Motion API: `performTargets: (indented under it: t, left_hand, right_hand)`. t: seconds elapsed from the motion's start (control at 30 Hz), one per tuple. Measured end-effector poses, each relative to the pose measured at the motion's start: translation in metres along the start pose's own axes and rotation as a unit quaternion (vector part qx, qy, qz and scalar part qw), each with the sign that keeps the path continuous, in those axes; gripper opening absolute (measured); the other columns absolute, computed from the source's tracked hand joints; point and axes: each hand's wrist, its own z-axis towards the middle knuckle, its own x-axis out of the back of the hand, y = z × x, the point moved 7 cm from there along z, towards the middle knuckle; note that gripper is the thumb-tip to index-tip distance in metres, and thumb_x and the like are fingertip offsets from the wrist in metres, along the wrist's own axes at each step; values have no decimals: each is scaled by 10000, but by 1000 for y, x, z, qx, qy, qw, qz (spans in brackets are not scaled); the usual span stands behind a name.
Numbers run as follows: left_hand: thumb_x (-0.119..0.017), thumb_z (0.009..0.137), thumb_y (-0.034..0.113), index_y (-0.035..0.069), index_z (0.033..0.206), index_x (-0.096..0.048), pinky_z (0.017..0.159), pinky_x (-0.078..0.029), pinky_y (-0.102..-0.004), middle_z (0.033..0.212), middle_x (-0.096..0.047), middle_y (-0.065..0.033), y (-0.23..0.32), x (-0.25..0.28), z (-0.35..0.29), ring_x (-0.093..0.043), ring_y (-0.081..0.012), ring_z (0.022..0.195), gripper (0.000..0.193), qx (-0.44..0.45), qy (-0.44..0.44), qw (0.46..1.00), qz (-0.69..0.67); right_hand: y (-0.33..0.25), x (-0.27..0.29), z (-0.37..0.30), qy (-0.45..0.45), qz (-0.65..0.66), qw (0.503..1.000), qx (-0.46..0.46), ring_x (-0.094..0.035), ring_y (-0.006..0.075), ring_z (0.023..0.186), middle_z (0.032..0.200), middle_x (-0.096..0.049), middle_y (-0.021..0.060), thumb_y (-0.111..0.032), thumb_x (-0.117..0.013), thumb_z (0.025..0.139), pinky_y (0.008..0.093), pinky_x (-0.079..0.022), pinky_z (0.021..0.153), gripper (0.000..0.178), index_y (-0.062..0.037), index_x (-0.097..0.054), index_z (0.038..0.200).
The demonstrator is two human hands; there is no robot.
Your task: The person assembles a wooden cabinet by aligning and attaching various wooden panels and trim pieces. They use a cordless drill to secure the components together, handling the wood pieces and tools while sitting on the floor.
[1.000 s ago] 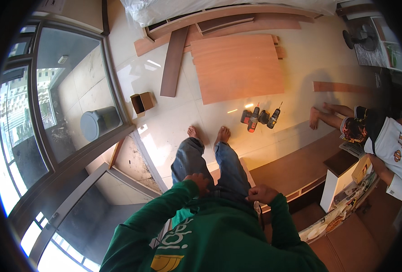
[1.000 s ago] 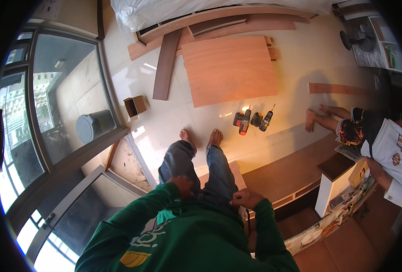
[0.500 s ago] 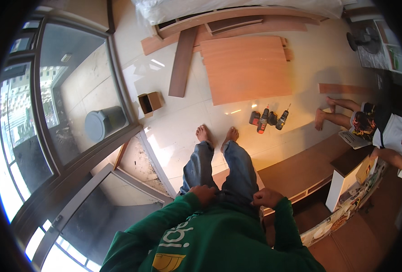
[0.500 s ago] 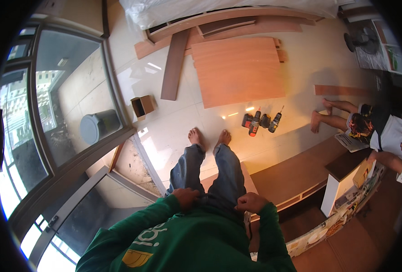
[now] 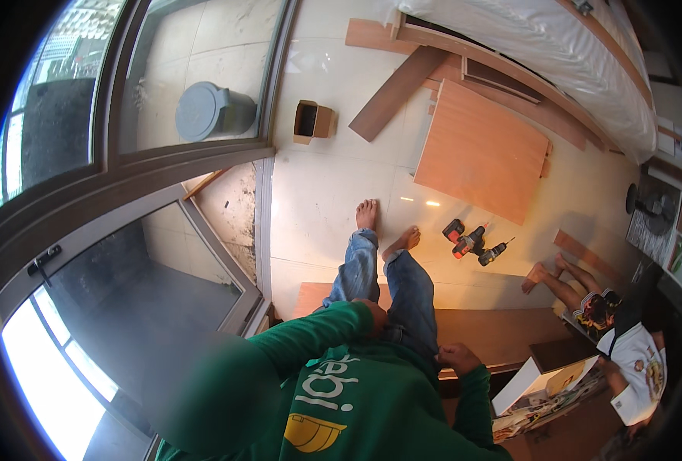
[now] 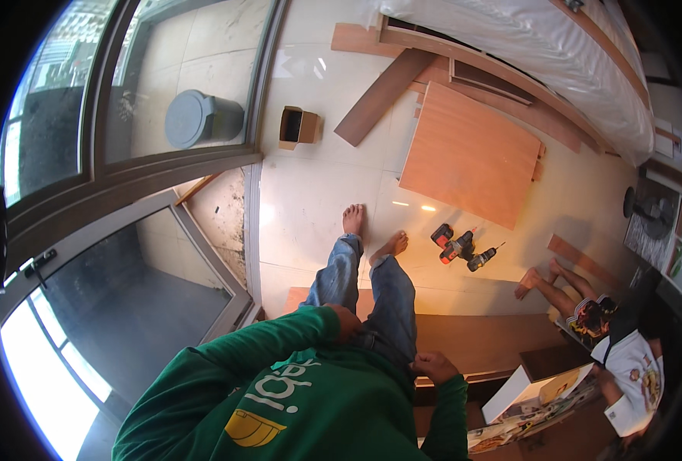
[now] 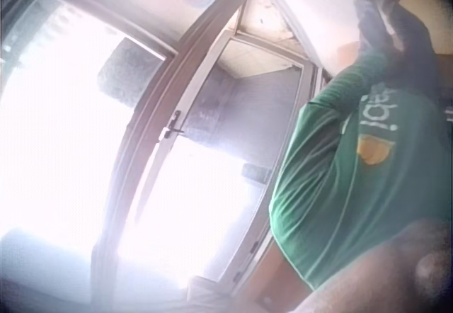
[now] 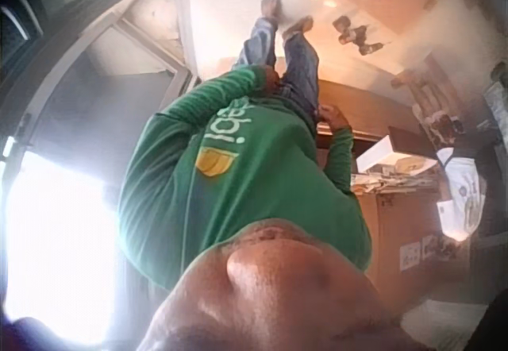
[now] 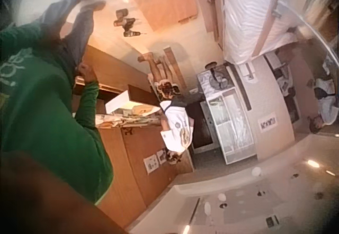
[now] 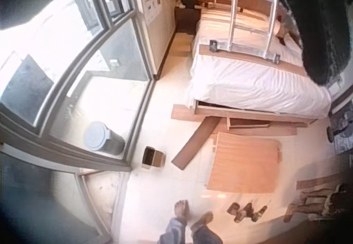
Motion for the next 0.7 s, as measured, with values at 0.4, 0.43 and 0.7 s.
performTargets:
  t: [0.4, 0.43, 0.7]
  left_hand:
    - [-595, 901, 313, 138, 1132, -692, 945, -481, -455, 1114, -689, -140, -17, -12, 17, -630, -354, 1073, 306, -133, 40, 985, -101]
    - [-594, 904, 326, 131, 1129, -693, 949, -479, -454, 1113, -689, -143, -18, -12, 16, -630, -355, 1072, 313, -139, 32, 984, -109]
    - [-560, 944, 350, 81, 1181, -672, 966, -464, -438, 1123, -683, -172, -19, -5, 13, -635, -345, 1067, 376, -87, 9, 993, -81]
  right_hand:
    - [-40, 18, 10, -66, -72, 994, -39, -438, 104, 638, 638, -441, 13, -240, -632, 855, 283, -389, 633, 294, -16, -514, 704]
    - [-41, 17, 11, -76, -53, 994, -56, -445, 105, 647, 655, -450, 11, -217, -624, 861, 280, -396, 638, 273, -17, -514, 713]
    - [-43, 21, 10, -86, -70, 994, -6, -444, 98, 646, 658, -440, 3, -207, -615, 878, 282, -406, 642, 273, -36, -489, 706]
